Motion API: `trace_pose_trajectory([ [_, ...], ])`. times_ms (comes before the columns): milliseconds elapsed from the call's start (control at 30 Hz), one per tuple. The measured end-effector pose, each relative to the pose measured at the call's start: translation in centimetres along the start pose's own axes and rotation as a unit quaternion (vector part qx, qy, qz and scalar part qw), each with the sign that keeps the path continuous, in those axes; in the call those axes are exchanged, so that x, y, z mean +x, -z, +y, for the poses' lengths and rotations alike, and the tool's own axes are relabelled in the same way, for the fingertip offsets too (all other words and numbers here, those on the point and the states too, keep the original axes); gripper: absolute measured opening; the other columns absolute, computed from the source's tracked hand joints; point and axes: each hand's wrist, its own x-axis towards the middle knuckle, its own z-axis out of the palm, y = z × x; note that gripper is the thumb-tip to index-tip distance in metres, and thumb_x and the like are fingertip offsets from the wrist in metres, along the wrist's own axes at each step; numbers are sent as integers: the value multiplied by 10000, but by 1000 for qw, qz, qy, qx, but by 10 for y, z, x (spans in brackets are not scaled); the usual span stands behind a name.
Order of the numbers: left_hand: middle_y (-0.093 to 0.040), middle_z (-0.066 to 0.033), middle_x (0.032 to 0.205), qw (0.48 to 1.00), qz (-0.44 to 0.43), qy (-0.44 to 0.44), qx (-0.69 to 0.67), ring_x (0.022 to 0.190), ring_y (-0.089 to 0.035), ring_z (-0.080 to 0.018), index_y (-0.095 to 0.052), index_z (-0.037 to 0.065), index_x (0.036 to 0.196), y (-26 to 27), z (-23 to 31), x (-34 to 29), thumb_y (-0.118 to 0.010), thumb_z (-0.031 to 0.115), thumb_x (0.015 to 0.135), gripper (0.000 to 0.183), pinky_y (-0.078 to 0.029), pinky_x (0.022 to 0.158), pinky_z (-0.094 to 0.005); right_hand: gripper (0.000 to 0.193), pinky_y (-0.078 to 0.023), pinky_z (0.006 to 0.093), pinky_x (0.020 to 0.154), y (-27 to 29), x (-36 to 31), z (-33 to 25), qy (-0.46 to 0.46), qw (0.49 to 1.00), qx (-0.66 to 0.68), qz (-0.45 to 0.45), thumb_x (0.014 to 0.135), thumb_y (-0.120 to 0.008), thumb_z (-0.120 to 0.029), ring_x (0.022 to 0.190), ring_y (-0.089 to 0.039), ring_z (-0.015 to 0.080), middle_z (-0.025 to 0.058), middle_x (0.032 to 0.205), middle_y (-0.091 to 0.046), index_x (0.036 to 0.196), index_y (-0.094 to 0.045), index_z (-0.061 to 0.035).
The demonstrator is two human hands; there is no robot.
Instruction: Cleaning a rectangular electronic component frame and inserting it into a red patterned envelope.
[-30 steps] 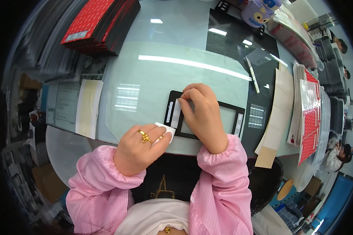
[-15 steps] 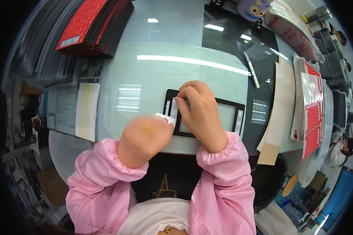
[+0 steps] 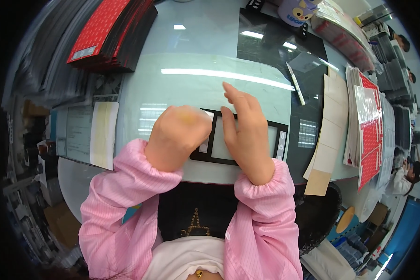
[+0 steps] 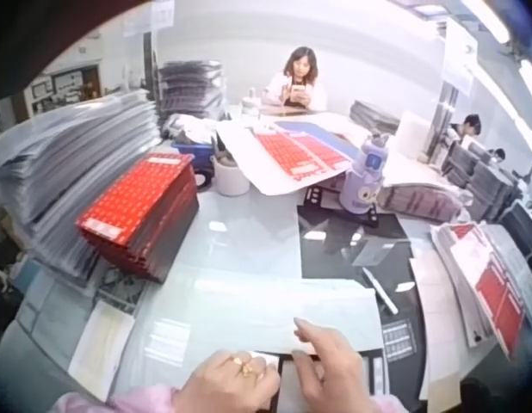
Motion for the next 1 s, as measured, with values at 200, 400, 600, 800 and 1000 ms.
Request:
trace_pose_trajectory([
  [200, -625, -21, 749, 995, 59, 33, -70, 740, -622, -205, -598, 117, 768, 3, -26, 7, -655, 100, 740, 66, -465, 693, -345, 776, -400, 471, 1109, 63, -21, -5, 21, 981, -108, -159, 770, -846, -141, 1337, -501, 369, 188, 1405, -562, 1456, -497, -34],
  [400, -569, -11, 705, 994, -12, 10, -110, 676, -570, -176, -557, 92, 748, 40, 20, -30, -658, 69, 716, 109, -443, 660, -315, 1182, -205, 567, 1240, 80, -36, 12, -4, 943, -181, -280, 603, -951, -287, 1526, -301, 356, 149, 1591, -418, 1579, -323, -64],
  [600, -506, -16, 671, 997, -2, -4, -81, 645, -528, -175, -538, 90, 740, 28, 22, -28, -653, 55, 699, 127, -432, 642, -296, 1222, -197, 576, 1239, 80, -35, 18, 11, 939, -188, -287, 566, -951, -334, 1523, -323, 318, 102, 1584, -445, 1582, -323, -76],
  [800, -628, 7, 784, 998, -15, 9, -55, 708, -583, -192, -650, 97, 847, 8, 1, -2, -669, 30, 724, 142, -471, 677, -331, 1214, -208, 577, 1234, 81, -36, 16, 8, 943, -186, -275, 575, -942, -366, 1512, -345, 310, 107, 1558, -474, 1580, -324, -77],
  [1000, -645, 4, 793, 999, 8, 7, -47, 722, -598, -209, -672, 118, 848, -3, -24, 14, -648, 10, 746, 150, -475, 703, -340, 1215, -217, 574, 1232, 80, -39, 19, 17, 946, -182, -269, 576, -935, -393, 1503, -360, 311, 115, 1548, -483, 1578, -326, -75],
])
